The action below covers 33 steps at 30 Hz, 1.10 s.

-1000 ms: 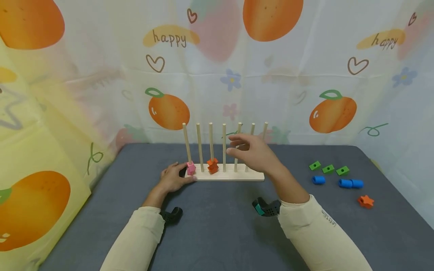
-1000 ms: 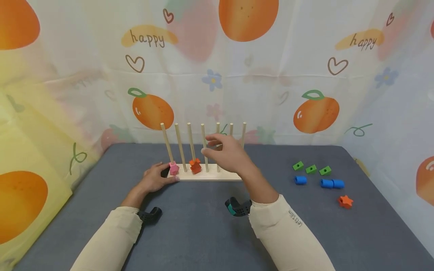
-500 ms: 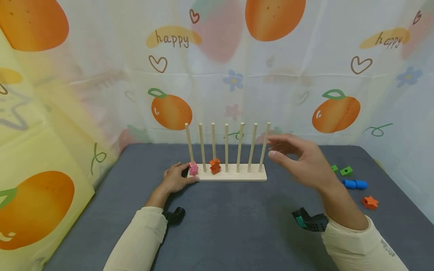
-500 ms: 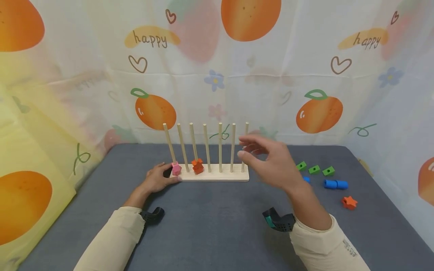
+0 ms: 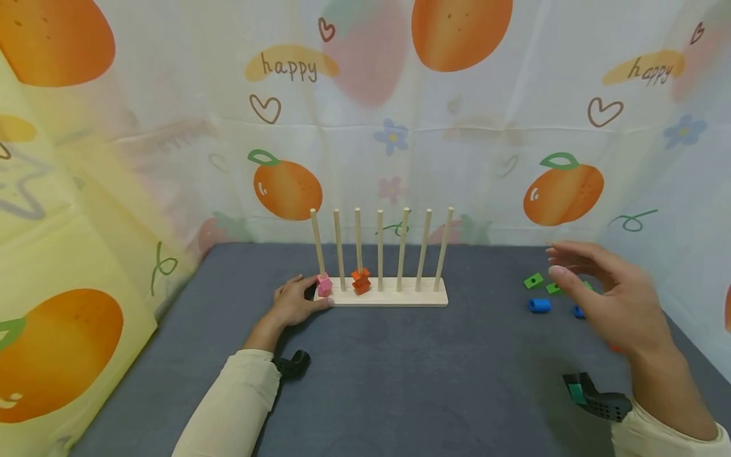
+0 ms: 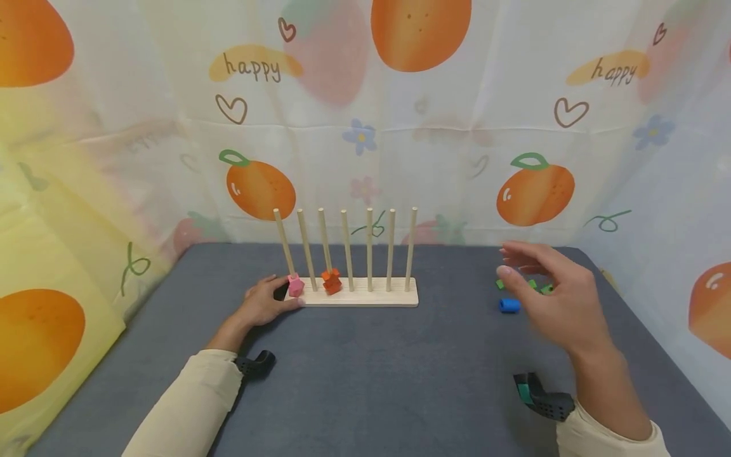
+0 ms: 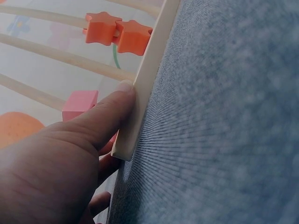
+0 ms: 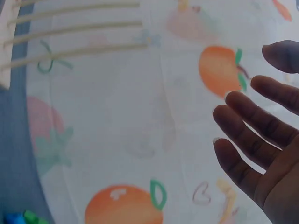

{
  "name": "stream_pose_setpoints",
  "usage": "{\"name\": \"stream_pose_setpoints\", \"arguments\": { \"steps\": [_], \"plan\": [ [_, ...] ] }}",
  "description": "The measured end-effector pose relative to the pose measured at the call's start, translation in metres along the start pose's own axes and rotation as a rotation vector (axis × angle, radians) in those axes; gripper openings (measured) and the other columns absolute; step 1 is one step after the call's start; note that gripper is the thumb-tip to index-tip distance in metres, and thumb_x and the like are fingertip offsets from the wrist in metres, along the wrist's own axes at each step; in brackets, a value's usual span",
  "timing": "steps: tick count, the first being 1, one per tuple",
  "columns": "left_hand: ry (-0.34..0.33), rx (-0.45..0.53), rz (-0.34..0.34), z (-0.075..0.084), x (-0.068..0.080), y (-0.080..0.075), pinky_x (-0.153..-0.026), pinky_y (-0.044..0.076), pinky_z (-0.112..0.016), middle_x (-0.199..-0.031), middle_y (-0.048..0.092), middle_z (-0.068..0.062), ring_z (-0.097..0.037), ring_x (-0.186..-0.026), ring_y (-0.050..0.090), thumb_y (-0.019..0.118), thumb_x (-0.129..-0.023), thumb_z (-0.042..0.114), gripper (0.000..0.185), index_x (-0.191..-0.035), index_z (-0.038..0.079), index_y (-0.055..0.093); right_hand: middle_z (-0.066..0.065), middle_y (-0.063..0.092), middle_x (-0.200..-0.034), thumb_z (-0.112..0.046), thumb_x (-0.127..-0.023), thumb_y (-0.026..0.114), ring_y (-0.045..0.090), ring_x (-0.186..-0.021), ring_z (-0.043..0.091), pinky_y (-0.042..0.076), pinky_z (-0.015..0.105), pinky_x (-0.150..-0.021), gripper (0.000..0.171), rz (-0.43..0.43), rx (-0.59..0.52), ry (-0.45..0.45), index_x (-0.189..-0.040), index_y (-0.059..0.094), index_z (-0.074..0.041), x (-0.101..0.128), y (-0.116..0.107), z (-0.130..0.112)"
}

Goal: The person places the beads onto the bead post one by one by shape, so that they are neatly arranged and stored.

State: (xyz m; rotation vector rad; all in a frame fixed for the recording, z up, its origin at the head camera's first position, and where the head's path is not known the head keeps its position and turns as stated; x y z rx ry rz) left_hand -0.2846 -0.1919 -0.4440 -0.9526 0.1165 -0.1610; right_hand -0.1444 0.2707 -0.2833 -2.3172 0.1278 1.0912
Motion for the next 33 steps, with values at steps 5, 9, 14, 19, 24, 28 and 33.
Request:
{"name": "stream_pose_setpoints", "arguments": {
  "steps": [5,9,14,19,24,28,33],
  "plan": [
    [-0.007,0.009,-0.003,0.000,-0.001,0.001,-0.106,0.008,-0.059,-0.141,0.044,-0.024,-0.039,-0.139,0.022,0.073,-0.083,0.046,0.079,-0.144,0.005,0.046,-0.020,0.061,-0.106,0.004,-0.088,0.066,0.056,-0.092,-0.004,0.039,0.008,-0.078,0.034,0.077,0.161,0.184,-0.122,0.063,0.003,0.023,-0.018,0.022],
    [-0.012,0.009,0.003,0.000,-0.002,0.000,-0.106,0.008,-0.059,-0.141,0.045,-0.023,-0.038,-0.139,0.022,0.074,-0.083,0.046,0.079,-0.144,0.006,0.046,-0.028,0.054,-0.104,-0.009,-0.093,0.065,0.050,-0.091,-0.010,0.034,0.007,-0.076,0.033,0.160,0.263,0.352,-0.125,0.062,0.001,0.043,-0.031,0.047],
    [-0.014,0.006,0.004,0.000,-0.002,-0.001,-0.106,0.008,-0.059,-0.141,0.045,-0.022,-0.038,-0.139,0.022,0.074,-0.083,0.045,0.079,-0.144,0.006,0.046,-0.029,0.050,-0.102,-0.022,-0.097,0.060,0.042,-0.091,-0.013,0.034,0.014,-0.088,0.037,0.284,0.347,0.634,-0.126,0.061,0.000,0.065,-0.043,0.080],
    [-0.016,0.002,0.001,-0.001,-0.001,0.000,-0.106,0.008,-0.059,-0.141,0.045,-0.023,-0.039,-0.139,0.022,0.074,-0.083,0.046,0.079,-0.144,0.005,0.046,-0.022,0.049,-0.098,-0.034,-0.097,0.056,0.040,-0.092,-0.005,0.037,0.023,-0.090,0.046,0.305,0.372,0.875,-0.131,0.057,-0.002,0.086,-0.050,0.107],
    [-0.011,0.004,0.002,0.000,0.000,0.001,-0.106,0.008,-0.060,-0.140,0.046,-0.023,-0.039,-0.139,0.022,0.074,-0.083,0.045,0.078,-0.144,0.005,0.046,-0.005,0.054,-0.103,-0.045,-0.097,0.052,0.047,-0.094,0.013,0.036,0.025,-0.067,0.061,0.172,0.399,0.954,-0.139,0.050,0.000,0.108,-0.053,0.133],
    [-0.007,0.004,0.001,0.001,0.000,0.001,-0.106,0.008,-0.060,-0.140,0.047,-0.022,-0.039,-0.139,0.022,0.073,-0.083,0.045,0.078,-0.144,0.004,0.046,0.025,0.052,-0.126,-0.046,-0.098,0.047,0.049,-0.106,0.036,0.045,0.041,-0.075,0.067,0.109,0.402,1.028,-0.143,0.042,0.003,0.122,-0.054,0.152],
    [-0.004,0.000,0.003,0.002,0.001,0.001,-0.106,0.007,-0.060,-0.140,0.046,-0.022,-0.039,-0.139,0.022,0.073,-0.084,0.044,0.077,-0.143,0.004,0.046,0.036,0.044,-0.131,-0.047,-0.098,0.047,0.042,-0.115,0.051,0.036,0.062,-0.090,0.070,0.001,0.483,1.074,-0.138,0.042,0.010,0.137,-0.055,0.167]
  ]
}}
Point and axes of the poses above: each hand's wrist, its own x-axis away from the middle knuckle, its own y-axis out of the palm, z = x × y, the point moved 1 cm from there along -x, towards the middle knuckle
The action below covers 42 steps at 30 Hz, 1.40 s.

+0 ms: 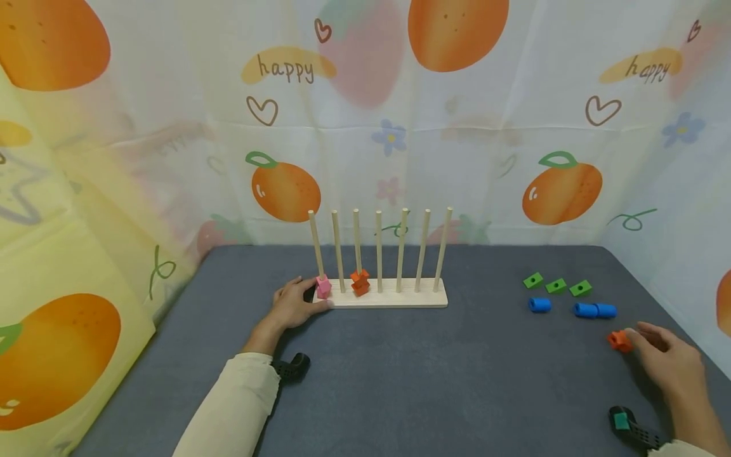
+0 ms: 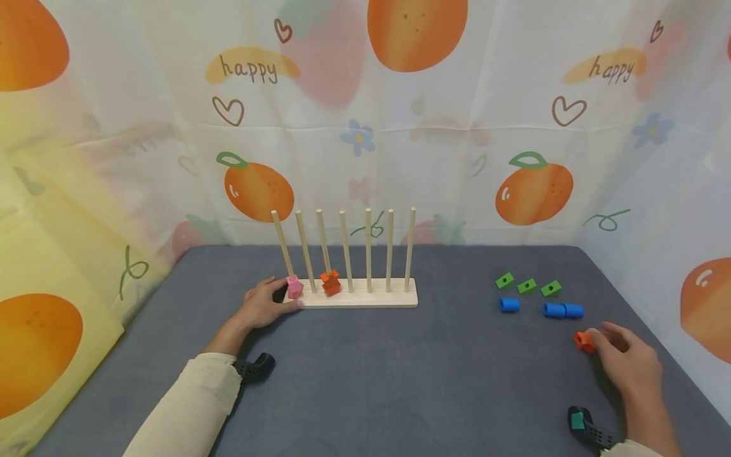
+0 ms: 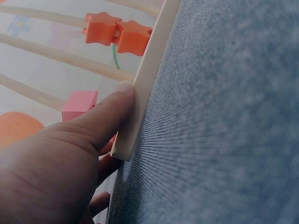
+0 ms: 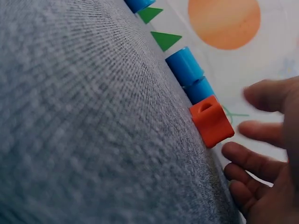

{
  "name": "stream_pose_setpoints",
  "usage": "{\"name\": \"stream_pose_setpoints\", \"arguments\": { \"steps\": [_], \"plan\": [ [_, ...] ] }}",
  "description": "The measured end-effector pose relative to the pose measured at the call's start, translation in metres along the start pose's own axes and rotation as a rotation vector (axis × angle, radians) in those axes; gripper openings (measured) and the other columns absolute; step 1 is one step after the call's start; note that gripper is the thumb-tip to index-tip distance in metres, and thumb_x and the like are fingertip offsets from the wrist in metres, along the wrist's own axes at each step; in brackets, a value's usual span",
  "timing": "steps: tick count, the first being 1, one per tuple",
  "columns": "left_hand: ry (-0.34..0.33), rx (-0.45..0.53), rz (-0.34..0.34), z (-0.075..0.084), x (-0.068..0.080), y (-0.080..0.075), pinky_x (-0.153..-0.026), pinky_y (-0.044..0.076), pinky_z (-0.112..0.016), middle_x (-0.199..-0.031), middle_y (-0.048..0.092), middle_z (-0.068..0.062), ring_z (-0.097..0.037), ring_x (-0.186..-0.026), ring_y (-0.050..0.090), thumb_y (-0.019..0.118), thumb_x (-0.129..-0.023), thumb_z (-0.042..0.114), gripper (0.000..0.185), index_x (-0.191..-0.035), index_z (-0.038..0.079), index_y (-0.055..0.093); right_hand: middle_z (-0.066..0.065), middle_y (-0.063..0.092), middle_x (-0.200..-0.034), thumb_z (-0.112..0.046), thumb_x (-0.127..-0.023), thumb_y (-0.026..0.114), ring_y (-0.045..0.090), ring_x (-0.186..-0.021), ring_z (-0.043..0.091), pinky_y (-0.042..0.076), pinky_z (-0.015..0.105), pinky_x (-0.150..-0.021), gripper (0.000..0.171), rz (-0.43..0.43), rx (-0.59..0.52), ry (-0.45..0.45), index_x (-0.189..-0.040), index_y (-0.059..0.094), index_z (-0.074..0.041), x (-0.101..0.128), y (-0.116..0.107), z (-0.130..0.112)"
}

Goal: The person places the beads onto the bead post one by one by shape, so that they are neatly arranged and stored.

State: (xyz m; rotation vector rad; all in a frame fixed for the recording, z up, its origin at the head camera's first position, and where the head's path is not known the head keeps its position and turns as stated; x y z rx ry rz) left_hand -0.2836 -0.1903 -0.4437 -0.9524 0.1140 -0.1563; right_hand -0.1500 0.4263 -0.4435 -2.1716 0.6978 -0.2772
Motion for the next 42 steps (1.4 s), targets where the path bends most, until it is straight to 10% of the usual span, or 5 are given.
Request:
{"name": "stream_pose_setpoints", "arguments": {
  "steps": [14,19,25,30,42],
  "plan": [
    [-0.011,0.007,0.000,-0.003,-0.001,0.001,-0.106,0.007,-0.059,-0.141,0.046,-0.022,-0.038,-0.139,0.021,0.074,-0.083,0.046,0.078,-0.144,0.005,0.046,0.037,0.054,-0.111,-0.031,-0.097,0.061,0.051,-0.097,0.051,0.042,0.057,-0.073,0.048,-0.021,0.054,-0.300,-0.120,0.054,0.011,0.004,0.010,0.001],
    [-0.015,0.008,0.002,-0.006,-0.002,0.001,-0.107,0.007,-0.058,-0.141,0.046,-0.022,-0.038,-0.139,0.021,0.074,-0.083,0.047,0.079,-0.144,0.006,0.046,0.029,0.055,-0.112,-0.020,-0.095,0.064,0.059,-0.088,0.029,0.046,0.023,-0.060,0.043,0.021,-0.037,-0.307,-0.126,0.054,0.009,0.009,0.009,-0.015],
    [-0.016,0.003,-0.003,-0.002,-0.002,0.000,-0.106,0.007,-0.059,-0.141,0.046,-0.021,-0.038,-0.139,0.021,0.074,-0.083,0.047,0.079,-0.145,0.006,0.046,0.005,0.054,-0.109,-0.032,-0.093,0.065,0.050,-0.068,-0.016,0.045,0.015,-0.054,0.060,-0.043,-0.186,-0.258,-0.137,0.049,0.005,0.018,-0.004,-0.041],
    [-0.010,0.003,-0.005,-0.001,-0.001,0.002,-0.106,0.007,-0.059,-0.140,0.047,-0.020,-0.038,-0.139,0.021,0.074,-0.083,0.045,0.078,-0.144,0.006,0.046,-0.016,0.055,-0.098,-0.022,-0.094,0.065,0.059,-0.073,-0.010,0.046,0.010,-0.062,0.038,-0.052,-0.399,-0.323,-0.128,0.059,-0.007,0.029,-0.014,-0.064],
    [-0.011,0.008,-0.001,-0.003,-0.002,0.001,-0.106,0.007,-0.058,-0.141,0.046,-0.021,-0.038,-0.139,0.021,0.074,-0.083,0.047,0.079,-0.144,0.007,0.046,0.002,0.063,-0.102,-0.003,-0.093,0.062,0.067,-0.083,0.007,0.049,0.014,-0.075,0.036,-0.117,-0.876,-0.517,-0.128,0.059,0.001,0.051,-0.038,-0.136]
  ]
}}
Point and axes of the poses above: each hand's wrist, its own x-axis away from the middle knuckle, its own y-axis out of the palm, z = x × y, the point moved 1 cm from there along -x, towards the middle knuckle
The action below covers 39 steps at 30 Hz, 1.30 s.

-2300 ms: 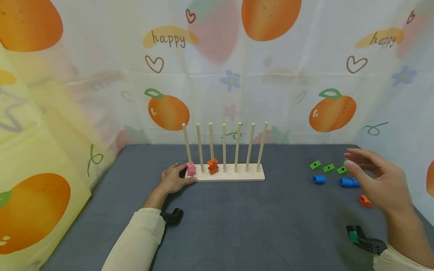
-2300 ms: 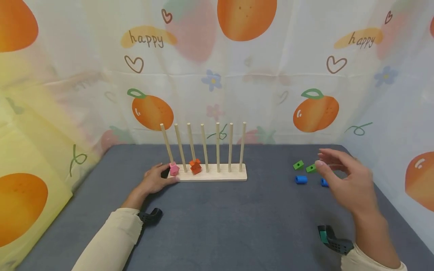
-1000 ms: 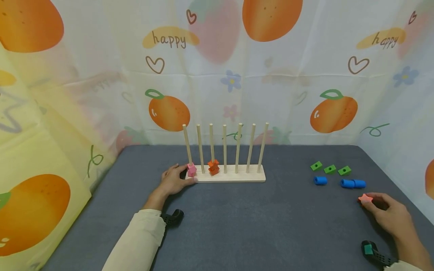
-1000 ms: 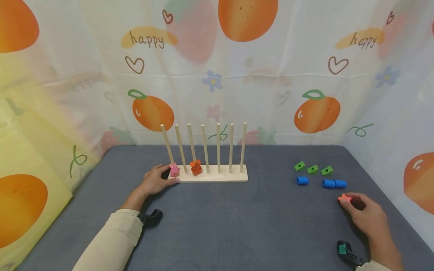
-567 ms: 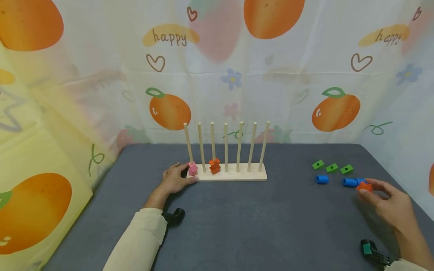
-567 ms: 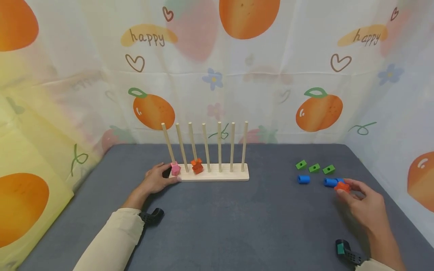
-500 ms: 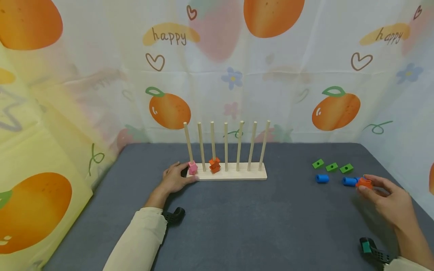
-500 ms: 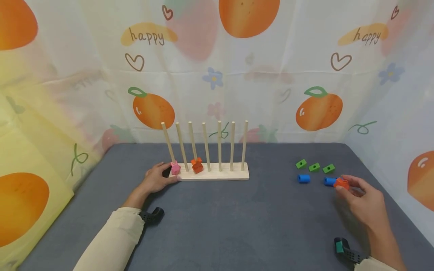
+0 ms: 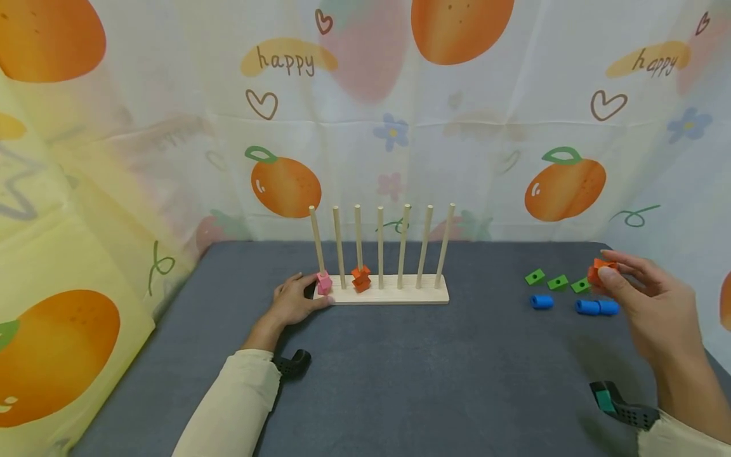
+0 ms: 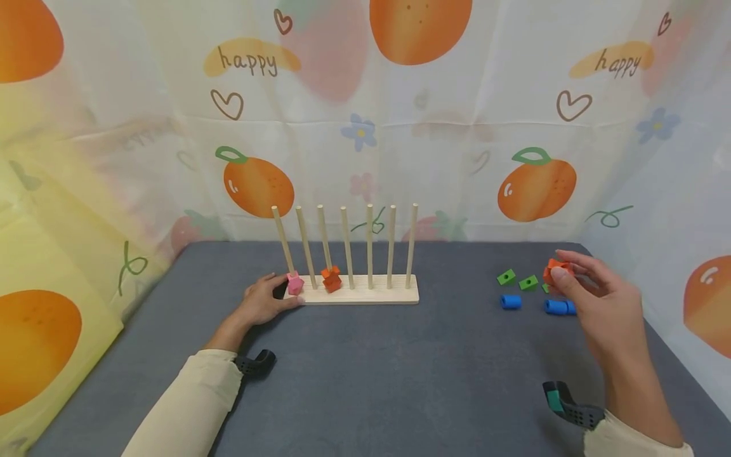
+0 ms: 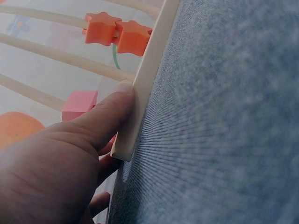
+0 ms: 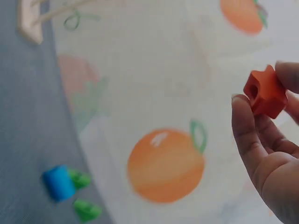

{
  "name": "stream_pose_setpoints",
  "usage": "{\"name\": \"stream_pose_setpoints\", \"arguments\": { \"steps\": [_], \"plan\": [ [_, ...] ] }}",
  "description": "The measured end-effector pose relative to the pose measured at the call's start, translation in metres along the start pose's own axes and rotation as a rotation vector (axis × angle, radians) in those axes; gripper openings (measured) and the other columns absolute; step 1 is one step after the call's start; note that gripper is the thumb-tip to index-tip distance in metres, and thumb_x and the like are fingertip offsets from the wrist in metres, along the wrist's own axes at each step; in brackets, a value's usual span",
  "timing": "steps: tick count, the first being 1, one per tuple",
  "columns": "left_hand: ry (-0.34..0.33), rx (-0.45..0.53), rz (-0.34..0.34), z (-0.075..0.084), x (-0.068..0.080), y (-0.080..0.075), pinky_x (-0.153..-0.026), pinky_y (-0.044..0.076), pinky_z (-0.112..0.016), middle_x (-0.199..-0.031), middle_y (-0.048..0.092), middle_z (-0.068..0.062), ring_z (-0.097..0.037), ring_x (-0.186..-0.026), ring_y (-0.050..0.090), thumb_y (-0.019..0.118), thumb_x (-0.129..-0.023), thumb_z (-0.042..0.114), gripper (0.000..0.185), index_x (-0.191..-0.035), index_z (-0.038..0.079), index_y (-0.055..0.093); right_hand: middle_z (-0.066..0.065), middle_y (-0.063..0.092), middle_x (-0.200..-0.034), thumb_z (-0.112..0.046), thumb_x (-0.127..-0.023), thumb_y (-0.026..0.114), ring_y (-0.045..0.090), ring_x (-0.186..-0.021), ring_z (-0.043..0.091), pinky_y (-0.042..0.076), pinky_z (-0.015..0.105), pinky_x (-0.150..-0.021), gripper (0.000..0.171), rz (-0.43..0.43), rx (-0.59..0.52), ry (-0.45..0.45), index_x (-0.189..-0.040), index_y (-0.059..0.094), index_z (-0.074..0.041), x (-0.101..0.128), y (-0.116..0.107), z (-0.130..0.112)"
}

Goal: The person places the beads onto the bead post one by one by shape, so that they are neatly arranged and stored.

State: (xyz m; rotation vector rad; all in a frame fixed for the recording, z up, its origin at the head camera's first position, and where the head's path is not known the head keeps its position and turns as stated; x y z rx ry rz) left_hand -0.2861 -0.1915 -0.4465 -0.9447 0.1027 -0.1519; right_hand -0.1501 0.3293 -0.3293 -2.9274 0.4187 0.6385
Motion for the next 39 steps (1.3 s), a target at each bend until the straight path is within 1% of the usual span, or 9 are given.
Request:
{"name": "stream_pose_setpoints", "arguments": {
  "steps": [3,9,14,19,24,28,33,36,39],
  "plan": [
    [0.000,-0.002,-0.002,0.000,0.000,0.000,-0.106,0.007,-0.058,-0.141,0.046,-0.021,-0.038,-0.139,0.021,0.074,-0.083,0.046,0.078,-0.144,0.007,0.046,0.008,0.063,-0.102,0.004,-0.092,0.061,0.067,-0.085,0.011,0.049,0.017,-0.077,0.035,-0.022,-0.115,-0.068,-0.127,0.058,0.006,-0.006,0.010,-0.019],
    [0.008,0.000,-0.004,0.000,0.000,0.000,-0.106,0.006,-0.059,-0.141,0.045,-0.022,-0.038,-0.139,0.020,0.074,-0.083,0.046,0.078,-0.145,0.006,0.046,0.016,0.064,-0.100,0.012,-0.089,0.060,0.067,-0.086,0.020,0.052,0.024,-0.078,0.028,-0.069,-0.226,-0.183,-0.115,0.056,0.021,-0.017,0.033,-0.055],
    [0.009,0.008,-0.004,0.000,0.000,-0.001,-0.106,0.006,-0.059,-0.141,0.045,-0.022,-0.039,-0.139,0.020,0.074,-0.083,0.046,0.079,-0.144,0.006,0.046,0.019,0.064,-0.101,0.018,-0.087,0.057,0.065,-0.088,0.026,0.053,0.026,-0.076,0.027,-0.148,-0.299,-0.253,-0.114,0.054,0.025,-0.025,0.051,-0.075],
    [0.007,0.010,-0.007,0.000,0.000,-0.001,-0.106,0.006,-0.059,-0.141,0.046,-0.021,-0.038,-0.139,0.020,0.074,-0.082,0.046,0.079,-0.144,0.006,0.046,0.017,0.061,-0.102,0.018,-0.087,0.058,0.063,-0.086,0.023,0.052,0.022,-0.076,0.030,-0.215,-0.260,-0.304,-0.117,0.057,0.019,-0.033,0.072,-0.090],
    [0.003,0.013,-0.008,0.001,0.000,-0.001,-0.106,0.006,-0.059,-0.141,0.046,-0.021,-0.038,-0.139,0.020,0.074,-0.082,0.046,0.079,-0.144,0.006,0.046,0.017,0.060,-0.103,0.014,-0.087,0.061,0.061,-0.083,0.025,0.050,0.023,-0.078,0.030,-0.265,-0.264,-0.306,-0.117,0.060,0.015,-0.039,0.098,-0.106],
    [-0.002,0.013,-0.010,0.000,-0.001,-0.001,-0.107,0.006,-0.058,-0.141,0.045,-0.021,-0.037,-0.140,0.020,0.074,-0.082,0.046,0.079,-0.144,0.007,0.046,0.017,0.058,-0.107,0.008,-0.088,0.064,0.061,-0.084,0.025,0.050,0.023,-0.081,0.029,-0.263,-0.202,-0.297,-0.117,0.066,0.007,-0.043,0.121,-0.116],
    [0.009,0.006,-0.008,-0.001,-0.001,0.000,-0.106,0.006,-0.058,-0.141,0.046,-0.021,-0.038,-0.139,0.020,0.074,-0.083,0.046,0.078,-0.145,0.007,0.046,0.017,0.059,-0.107,0.002,-0.089,0.067,0.060,-0.091,0.025,0.049,0.023,-0.084,0.027,-0.276,-0.139,-0.309,-0.115,0.069,0.000,-0.050,0.149,-0.121],
    [0.010,0.002,-0.006,0.000,-0.001,-0.001,-0.106,0.006,-0.058,-0.141,0.045,-0.022,-0.038,-0.139,0.020,0.074,-0.083,0.045,0.078,-0.144,0.007,0.046,0.016,0.061,-0.104,0.000,-0.089,0.067,0.062,-0.091,0.025,0.049,0.025,-0.084,0.026,-0.287,-0.125,-0.312,-0.114,0.070,-0.001,-0.055,0.165,-0.122],
    [0.007,0.002,-0.007,0.000,-0.001,-0.001,-0.106,0.006,-0.058,-0.141,0.045,-0.022,-0.038,-0.139,0.020,0.074,-0.083,0.046,0.078,-0.145,0.007,0.046,0.015,0.062,-0.103,0.000,-0.089,0.067,0.063,-0.090,0.026,0.050,0.027,-0.083,0.025,-0.307,-0.128,-0.314,-0.114,0.069,0.001,-0.060,0.181,-0.121]
  ]
}}
Point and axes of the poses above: each hand's wrist, its own x-axis away from the middle knuckle, its own y-axis out of the palm, z = x × y, the point moved 1 cm from there along -x, towards the middle knuckle
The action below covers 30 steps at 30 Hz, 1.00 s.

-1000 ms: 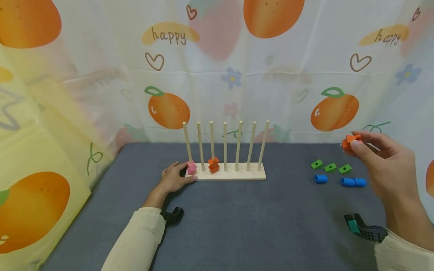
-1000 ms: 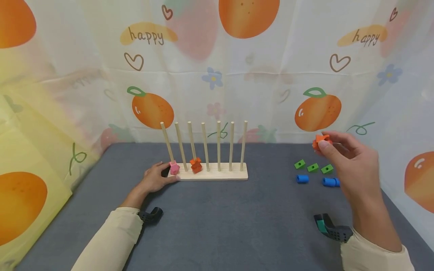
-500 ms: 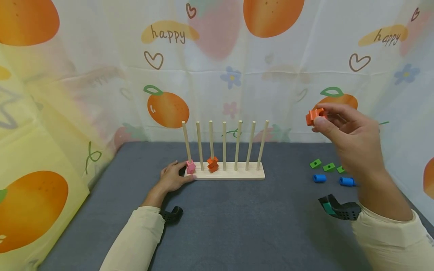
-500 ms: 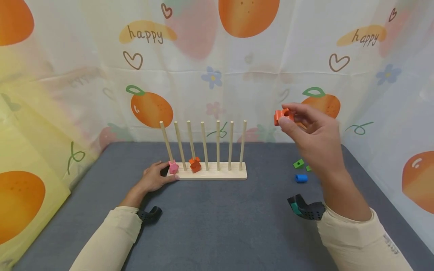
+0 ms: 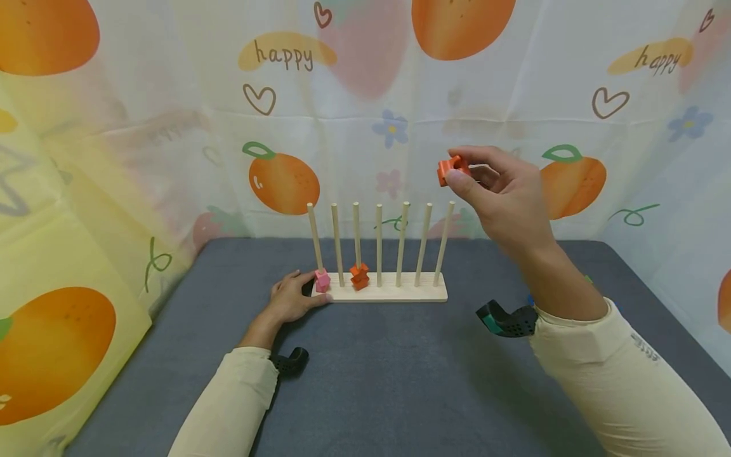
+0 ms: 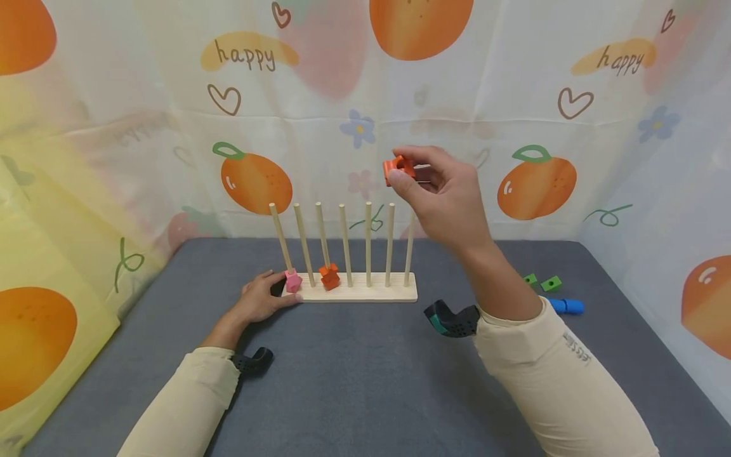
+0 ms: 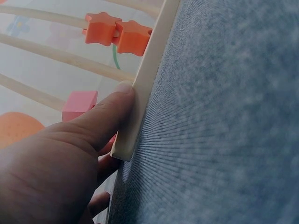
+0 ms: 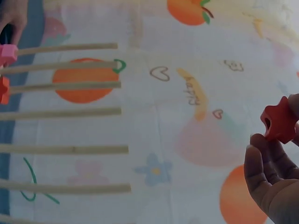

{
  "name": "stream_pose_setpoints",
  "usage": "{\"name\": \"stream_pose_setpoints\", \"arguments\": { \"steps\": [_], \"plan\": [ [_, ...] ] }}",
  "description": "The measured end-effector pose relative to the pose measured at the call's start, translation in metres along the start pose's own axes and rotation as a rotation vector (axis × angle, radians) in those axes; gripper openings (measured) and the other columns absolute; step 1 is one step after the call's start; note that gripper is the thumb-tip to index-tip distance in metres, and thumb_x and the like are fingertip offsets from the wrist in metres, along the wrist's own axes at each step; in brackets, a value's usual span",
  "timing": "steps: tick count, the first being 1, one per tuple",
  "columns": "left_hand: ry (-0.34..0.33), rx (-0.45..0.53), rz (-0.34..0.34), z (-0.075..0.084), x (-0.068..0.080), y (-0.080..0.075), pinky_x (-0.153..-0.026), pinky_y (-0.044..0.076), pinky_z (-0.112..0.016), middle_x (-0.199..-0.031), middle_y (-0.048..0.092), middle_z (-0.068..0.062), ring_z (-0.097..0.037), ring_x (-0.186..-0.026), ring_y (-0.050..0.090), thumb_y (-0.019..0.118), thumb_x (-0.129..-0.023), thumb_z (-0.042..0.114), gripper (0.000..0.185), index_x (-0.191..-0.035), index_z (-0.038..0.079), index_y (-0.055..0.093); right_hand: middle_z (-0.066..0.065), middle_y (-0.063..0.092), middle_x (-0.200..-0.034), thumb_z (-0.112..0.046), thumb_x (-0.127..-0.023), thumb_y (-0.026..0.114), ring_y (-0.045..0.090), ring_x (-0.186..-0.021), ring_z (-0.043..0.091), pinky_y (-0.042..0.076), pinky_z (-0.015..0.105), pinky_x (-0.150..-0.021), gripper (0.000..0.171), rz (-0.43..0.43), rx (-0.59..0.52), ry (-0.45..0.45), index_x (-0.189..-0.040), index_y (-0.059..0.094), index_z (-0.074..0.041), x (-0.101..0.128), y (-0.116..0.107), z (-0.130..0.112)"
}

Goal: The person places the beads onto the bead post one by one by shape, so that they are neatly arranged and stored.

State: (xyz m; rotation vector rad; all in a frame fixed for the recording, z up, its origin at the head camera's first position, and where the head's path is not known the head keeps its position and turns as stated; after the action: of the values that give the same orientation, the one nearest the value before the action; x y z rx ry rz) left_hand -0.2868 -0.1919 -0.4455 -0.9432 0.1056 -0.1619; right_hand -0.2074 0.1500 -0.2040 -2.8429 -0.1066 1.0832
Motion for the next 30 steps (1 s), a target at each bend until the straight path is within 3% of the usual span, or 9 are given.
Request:
{"name": "stream_pose_setpoints", "arguments": {
  "steps": [8,21,30],
  "plan": [
    [-0.010,0.000,0.000,0.002,0.001,-0.003,-0.106,0.006,-0.058,-0.141,0.045,-0.022,-0.038,-0.139,0.020,0.075,-0.083,0.045,0.078,-0.144,0.006,0.046,0.012,0.065,-0.100,-0.004,-0.091,0.066,0.063,-0.091,0.023,0.051,0.030,-0.080,0.026,-0.085,0.067,0.002,-0.116,0.066,0.003,-0.023,0.038,0.017],
    [-0.004,0.004,0.001,0.003,0.001,-0.001,-0.106,0.008,-0.058,-0.140,0.046,-0.022,-0.038,-0.139,0.021,0.074,-0.083,0.045,0.077,-0.144,0.007,0.047,0.007,0.065,-0.100,-0.015,-0.093,0.067,0.061,-0.093,0.020,0.050,0.034,-0.076,0.029,-0.156,0.102,0.156,-0.120,0.066,-0.005,-0.038,0.087,0.060],
    [-0.002,0.004,-0.003,0.002,-0.001,-0.001,-0.106,0.008,-0.059,-0.140,0.047,-0.021,-0.038,-0.139,0.021,0.074,-0.082,0.045,0.077,-0.144,0.007,0.047,0.006,0.063,-0.105,-0.021,-0.093,0.067,0.058,-0.098,0.022,0.048,0.034,-0.080,0.032,-0.198,0.179,0.239,-0.122,0.067,-0.007,-0.039,0.107,0.084]
  ]
}}
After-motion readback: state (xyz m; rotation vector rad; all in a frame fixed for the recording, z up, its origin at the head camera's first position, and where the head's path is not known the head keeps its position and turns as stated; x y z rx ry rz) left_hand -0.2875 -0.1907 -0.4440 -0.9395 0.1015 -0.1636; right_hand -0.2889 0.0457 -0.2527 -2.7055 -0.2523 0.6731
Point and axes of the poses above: each hand's wrist, its own x-axis away from the middle knuckle, its own y-axis out of the palm, z = x × y, the point moved 1 cm from there along -x, towards the middle knuckle
